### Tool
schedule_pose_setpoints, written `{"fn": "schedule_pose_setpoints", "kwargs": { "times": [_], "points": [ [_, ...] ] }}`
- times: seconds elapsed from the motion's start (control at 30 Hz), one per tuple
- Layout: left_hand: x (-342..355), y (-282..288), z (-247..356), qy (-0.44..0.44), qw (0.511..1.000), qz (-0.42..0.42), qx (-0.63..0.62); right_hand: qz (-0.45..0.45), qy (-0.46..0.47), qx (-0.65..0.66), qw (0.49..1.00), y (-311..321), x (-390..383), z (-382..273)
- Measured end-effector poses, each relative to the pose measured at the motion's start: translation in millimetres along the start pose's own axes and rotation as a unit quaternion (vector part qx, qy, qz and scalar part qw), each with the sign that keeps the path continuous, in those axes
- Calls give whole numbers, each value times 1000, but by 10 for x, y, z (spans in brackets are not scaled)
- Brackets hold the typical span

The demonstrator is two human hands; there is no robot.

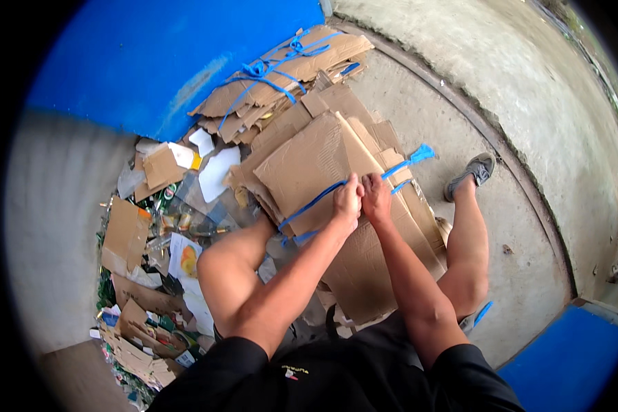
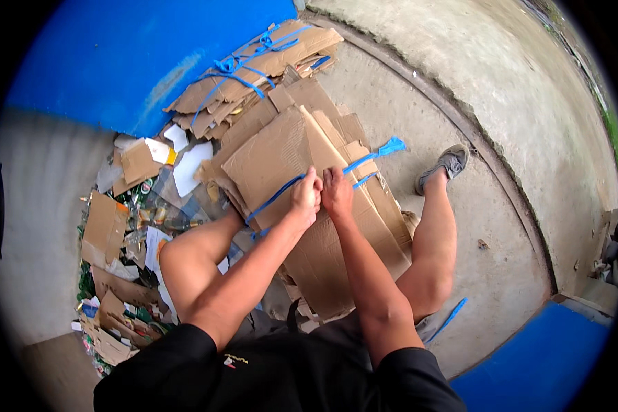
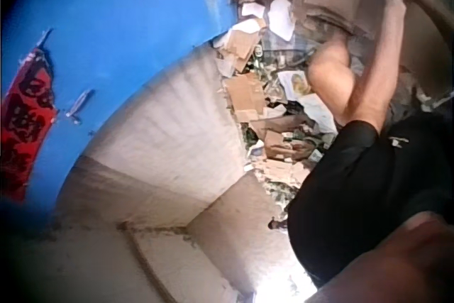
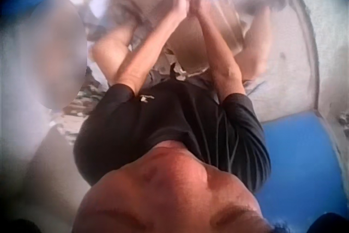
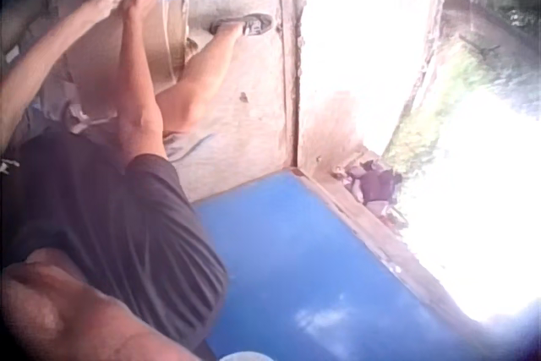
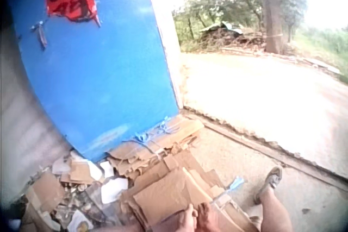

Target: The person gathers sheets of cardboard from a pile, stacks them together, and ties them into a bundle with blue plastic twine.

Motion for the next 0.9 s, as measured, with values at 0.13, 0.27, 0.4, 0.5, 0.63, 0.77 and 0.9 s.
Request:
{"fn": "schedule_pose_setpoints", "kwargs": {
  "times": [0.13,0.27,0.4,0.5,0.63,0.77,0.9],
  "points": [
    [178,17,-60,-83,981,78,155,-27,-3,-13,1000,-41,-70,25],
    [351,-49,76,-161,932,31,322,-41,-3,122,992,-95,68,353],
    [438,-258,495,-287,789,-23,543,-66,34,231,970,-110,91,331],
    [505,-536,677,-290,745,-64,597,-57,-4,193,979,-26,92,282],
    [694,-650,756,-285,688,-118,657,-266,-54,18,962,-93,-8,15],
    [635,-1059,433,-117,711,-310,620,-200,51,21,978,-227,-26,139],
    [570,-1352,384,-119,716,-393,564,-181,170,17,969,-288,88,715]
  ]
}}
Point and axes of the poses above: each hand's wrist, its own x-axis towards the middle knuckle, its own y-axis out of the back of the hand, z = x × y, the point moved 5 cm from there along x, towards the middle knuckle, and after that the axes turned 9 degrees about x, right-handed, at the moved point
